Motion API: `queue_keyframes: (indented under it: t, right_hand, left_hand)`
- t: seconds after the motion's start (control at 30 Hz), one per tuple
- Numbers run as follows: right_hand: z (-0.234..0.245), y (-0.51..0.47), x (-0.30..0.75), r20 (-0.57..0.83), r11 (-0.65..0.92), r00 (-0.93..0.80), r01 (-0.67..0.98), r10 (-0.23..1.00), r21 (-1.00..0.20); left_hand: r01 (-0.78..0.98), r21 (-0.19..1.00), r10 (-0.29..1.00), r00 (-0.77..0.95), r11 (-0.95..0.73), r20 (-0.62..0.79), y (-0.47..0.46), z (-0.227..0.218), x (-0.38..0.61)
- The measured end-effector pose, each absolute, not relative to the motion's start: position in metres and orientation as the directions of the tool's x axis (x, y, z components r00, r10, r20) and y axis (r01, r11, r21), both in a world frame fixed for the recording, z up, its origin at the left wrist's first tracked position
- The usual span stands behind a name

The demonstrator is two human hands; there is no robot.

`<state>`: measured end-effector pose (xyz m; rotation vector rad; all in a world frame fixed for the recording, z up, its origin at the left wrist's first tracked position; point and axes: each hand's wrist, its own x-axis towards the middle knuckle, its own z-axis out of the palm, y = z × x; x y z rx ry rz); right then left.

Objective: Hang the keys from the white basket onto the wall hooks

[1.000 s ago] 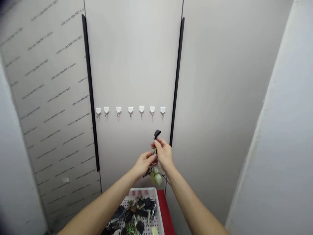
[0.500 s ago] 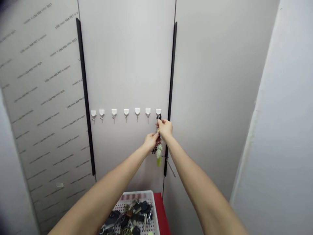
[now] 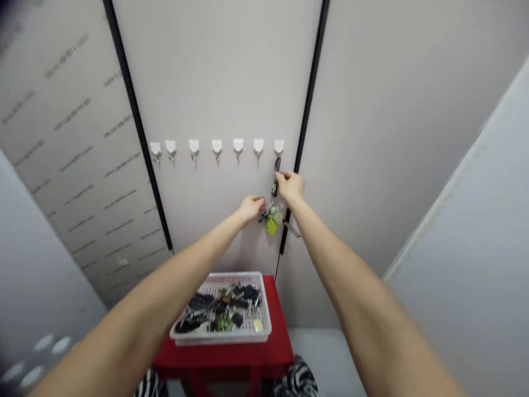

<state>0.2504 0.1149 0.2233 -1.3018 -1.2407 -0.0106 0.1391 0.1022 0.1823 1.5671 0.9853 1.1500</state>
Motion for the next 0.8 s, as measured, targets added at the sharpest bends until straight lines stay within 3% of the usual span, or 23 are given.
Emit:
queue_keyframes:
  t: [0.1,0.17,0.23,0.33,0.4,0.53,0.63,0.73,0.8]
  right_hand:
    - [0.203,0.103,0.249,0.741,0.419,0.430,0.628,0.515,-0.656]
    - [0.177,0.085,0.241,0.751,0.451,0.399,0.619,0.526,-0.644]
    - [0.141,0.060,0.225,0.698,0.448,0.306,0.589,0.647,-0.673]
    - [0.078,0.025,0.195,0.457,0.373,0.004,0.572,0.889,-0.730]
    - [0.043,0.009,0.178,0.318,0.353,-0.174,0.636,0.932,-0.686]
    - [0.009,-0.006,0.158,0.214,0.405,-0.345,0.811,0.914,-0.422]
    - [0.005,-0.007,0.150,0.197,0.416,-0.372,0.859,0.907,-0.296]
    - [0.005,-0.005,0.146,0.198,0.394,-0.348,0.869,0.916,-0.297]
    - [0.003,-0.004,0.146,0.230,0.407,-0.342,0.837,0.911,-0.366]
  left_hand:
    - [0.131,0.966,0.941,0.287,-0.221,0.177,0.088,0.156,0.109]
    - [0.185,0.955,0.937,0.308,-0.231,0.167,0.073,0.127,0.082]
    - [0.270,0.934,0.946,0.283,-0.235,0.157,0.057,0.090,0.054]
    - [0.432,0.868,0.962,0.223,-0.245,0.160,0.034,0.037,0.018]
    - [0.549,0.788,0.957,0.231,-0.278,0.177,0.021,0.013,0.002]
    - [0.707,0.579,0.912,0.351,-0.406,0.211,0.007,-0.002,-0.010]
    - [0.778,0.443,0.891,0.432,-0.446,0.137,0.005,-0.001,-0.009]
    - [0.806,0.380,0.888,0.448,-0.453,0.107,0.005,-0.001,-0.007]
    - [0.792,0.403,0.884,0.450,-0.460,0.125,0.005,-0.002,-0.007]
